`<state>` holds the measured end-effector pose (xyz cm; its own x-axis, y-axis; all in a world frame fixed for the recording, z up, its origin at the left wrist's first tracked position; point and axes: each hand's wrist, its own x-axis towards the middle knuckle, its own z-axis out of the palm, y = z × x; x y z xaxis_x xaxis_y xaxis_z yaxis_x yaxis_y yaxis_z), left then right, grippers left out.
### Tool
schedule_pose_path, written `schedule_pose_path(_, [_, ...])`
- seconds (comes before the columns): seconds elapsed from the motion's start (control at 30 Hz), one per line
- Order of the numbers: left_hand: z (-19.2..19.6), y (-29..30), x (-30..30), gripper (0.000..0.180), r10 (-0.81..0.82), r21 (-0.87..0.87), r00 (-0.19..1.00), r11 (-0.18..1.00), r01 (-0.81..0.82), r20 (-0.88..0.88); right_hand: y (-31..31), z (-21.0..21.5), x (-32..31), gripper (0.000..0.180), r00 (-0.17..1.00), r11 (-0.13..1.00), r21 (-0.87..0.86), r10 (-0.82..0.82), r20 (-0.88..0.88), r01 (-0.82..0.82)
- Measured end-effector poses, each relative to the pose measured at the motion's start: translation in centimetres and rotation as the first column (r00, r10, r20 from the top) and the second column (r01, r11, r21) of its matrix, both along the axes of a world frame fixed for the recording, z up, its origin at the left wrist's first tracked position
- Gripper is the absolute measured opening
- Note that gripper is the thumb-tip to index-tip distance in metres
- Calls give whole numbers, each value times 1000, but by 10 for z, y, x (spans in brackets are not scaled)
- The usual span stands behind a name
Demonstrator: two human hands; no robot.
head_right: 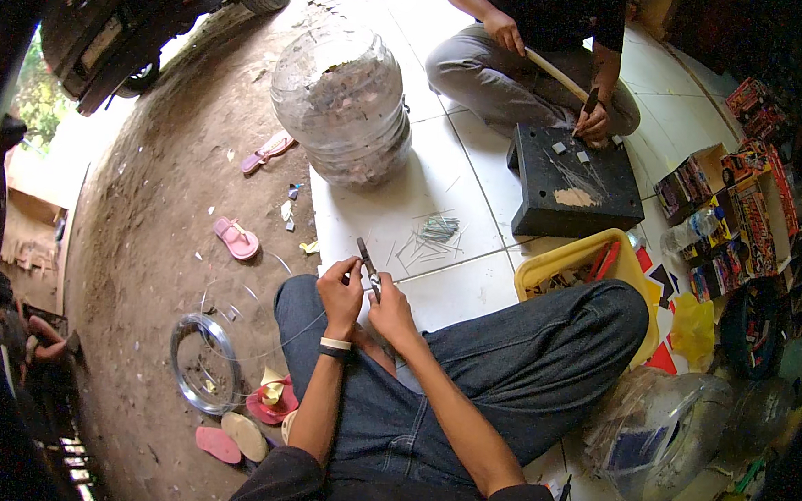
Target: The person sits cross-legged on the floor and repeatedly cuts short lengths of thin metal wire using pliers. The cut pieces are placed on the floor beside them. Another person works nearby with a hammer and chisel, but the camera wearer focuses solely on cutting the wire.
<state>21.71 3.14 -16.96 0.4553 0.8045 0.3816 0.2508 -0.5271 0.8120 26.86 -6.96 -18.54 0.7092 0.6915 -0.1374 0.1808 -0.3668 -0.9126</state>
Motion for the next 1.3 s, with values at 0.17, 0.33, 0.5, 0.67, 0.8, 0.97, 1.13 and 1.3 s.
schedule_pose_path(0.17, [1,0,0,11,16,13,1000,1000,-16,-22,-2,3,2,35,1000,999,-40,11,18,-10])
schedule_pose_path(0.33, [6,-7,4,12,8,-12,997,1000,-9,-83,3,1,4,30,997,998,-30,-63,-36,62])
schedule_pose_path(0.5, [7,-6,3,13,-28,-39,996,999,25,-87,3,-2,1,28,991,994,-16,-110,-73,109])
schedule_pose_path(0.67, [7,-2,-1,14,-31,0,997,1000,32,-73,3,-3,-3,28,998,997,49,-58,-38,60])
schedule_pose_path(0.8, [8,-2,0,14,-37,-28,995,999,35,-93,1,-4,-3,25,996,997,14,-82,-43,82])
schedule_pose_path(0.97, [8,-3,-1,14,-56,-39,995,998,53,-79,1,-4,-5,23,994,985,-135,-111,8,111])
schedule_pose_path(1.13, [5,-5,1,13,-63,-46,995,997,59,-75,1,-4,1,26,985,985,-167,-72,-156,46])
schedule_pose_path(1.3, [6,-6,2,13,-56,-41,995,998,53,-85,7,-7,-1,26,977,958,-277,-121,-177,69])
